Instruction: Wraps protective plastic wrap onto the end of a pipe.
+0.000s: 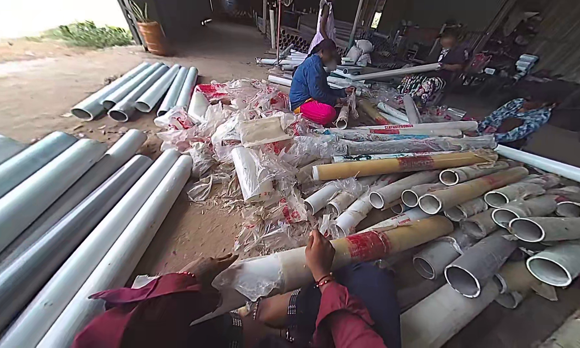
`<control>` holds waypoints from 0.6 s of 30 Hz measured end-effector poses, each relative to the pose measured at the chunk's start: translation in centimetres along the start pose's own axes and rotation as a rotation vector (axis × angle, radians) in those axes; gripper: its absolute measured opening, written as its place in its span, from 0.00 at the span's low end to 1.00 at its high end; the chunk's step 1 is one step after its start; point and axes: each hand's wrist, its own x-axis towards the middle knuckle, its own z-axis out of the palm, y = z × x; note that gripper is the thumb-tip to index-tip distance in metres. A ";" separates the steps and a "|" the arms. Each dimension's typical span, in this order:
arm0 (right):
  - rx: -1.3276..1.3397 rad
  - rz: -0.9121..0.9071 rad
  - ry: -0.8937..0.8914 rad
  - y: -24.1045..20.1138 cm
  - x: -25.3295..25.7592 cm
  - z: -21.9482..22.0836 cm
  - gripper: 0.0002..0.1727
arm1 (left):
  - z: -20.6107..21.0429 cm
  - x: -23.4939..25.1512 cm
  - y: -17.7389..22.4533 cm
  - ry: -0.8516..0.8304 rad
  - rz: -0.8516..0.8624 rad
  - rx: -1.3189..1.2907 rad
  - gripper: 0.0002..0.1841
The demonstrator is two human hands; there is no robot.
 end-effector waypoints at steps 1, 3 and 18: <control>-0.031 0.031 -0.072 -0.7 0.1 -0.6 0.19 | -0.3 0.4 -1.0 -0.024 0.046 0.117 0.32; -0.045 0.054 -0.198 -2.5 0.1 -1.3 0.20 | -0.5 1.4 -2.7 0.044 0.068 0.177 0.47; -0.012 0.000 -0.165 -3.4 -0.8 0.5 0.20 | 7.2 -2.2 -4.2 0.453 0.282 0.160 0.20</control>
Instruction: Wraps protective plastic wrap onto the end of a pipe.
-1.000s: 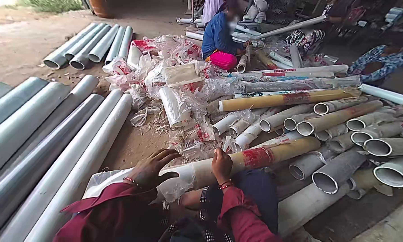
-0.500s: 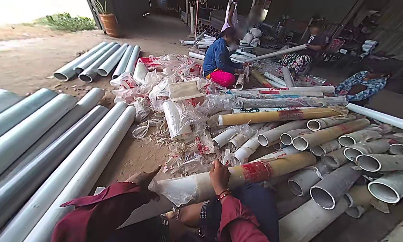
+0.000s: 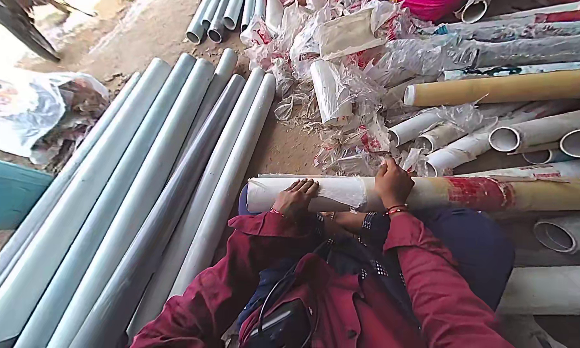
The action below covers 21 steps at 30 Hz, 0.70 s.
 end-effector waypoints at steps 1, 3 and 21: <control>0.006 -0.001 0.009 0.1 0.0 0.2 0.20 | 0.4 -0.9 0.2 0.071 0.038 0.004 0.19; 0.024 -0.006 0.027 0.2 0.1 0.5 0.20 | 1.4 -3.2 0.9 0.208 0.136 0.045 0.18; 0.125 -0.397 0.561 4.5 -2.9 3.8 0.17 | 0.7 -11.7 -12.4 0.862 0.078 -0.369 0.43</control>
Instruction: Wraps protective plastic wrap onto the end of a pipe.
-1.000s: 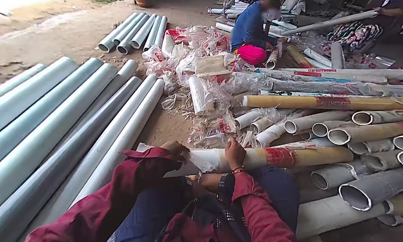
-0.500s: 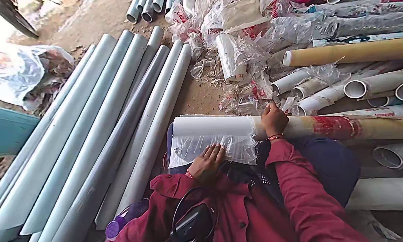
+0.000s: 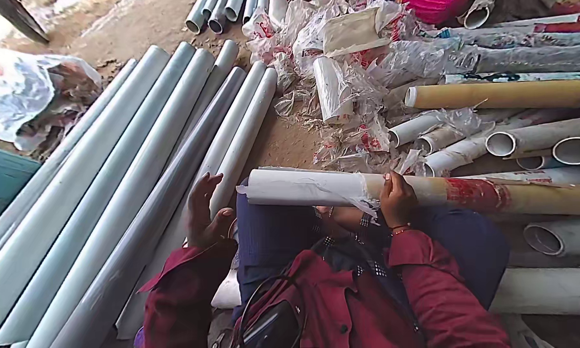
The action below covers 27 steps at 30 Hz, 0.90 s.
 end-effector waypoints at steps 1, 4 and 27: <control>0.002 -0.004 0.009 0.1 -0.2 0.2 0.17 | 0.9 -0.8 -2.1 -0.067 -0.075 -0.023 0.50; 0.024 0.014 0.023 -0.3 0.0 0.7 0.17 | 5.5 -1.9 -2.7 -0.120 -0.317 -0.241 0.44; 0.178 0.067 -0.188 -0.9 5.2 0.8 0.12 | 6.5 3.0 3.9 -0.008 -0.833 -0.253 0.04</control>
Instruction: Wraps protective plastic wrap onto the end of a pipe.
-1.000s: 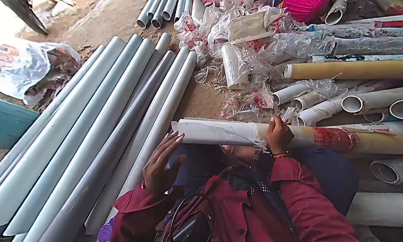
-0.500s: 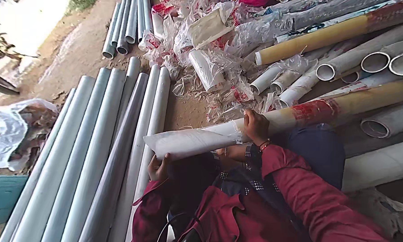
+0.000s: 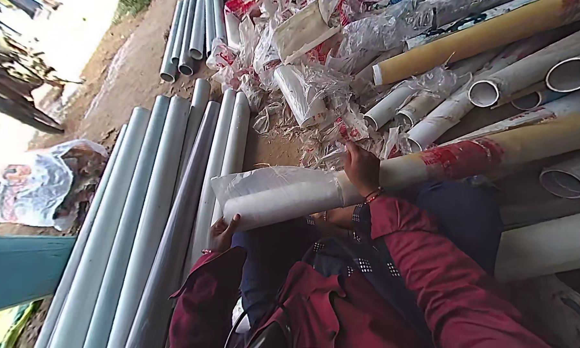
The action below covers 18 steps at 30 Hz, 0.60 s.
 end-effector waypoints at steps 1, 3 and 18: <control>-0.005 -0.017 0.069 0.3 -0.4 -0.1 0.13 | -0.6 -0.1 -1.2 -0.073 0.068 -0.004 0.06; -0.037 0.000 0.112 0.4 -1.5 -0.7 0.14 | -1.7 0.0 -3.9 -0.199 0.226 0.028 0.17; -0.039 0.005 0.193 -2.1 1.7 -4.6 0.15 | -0.3 1.8 6.2 -0.004 0.387 0.058 0.09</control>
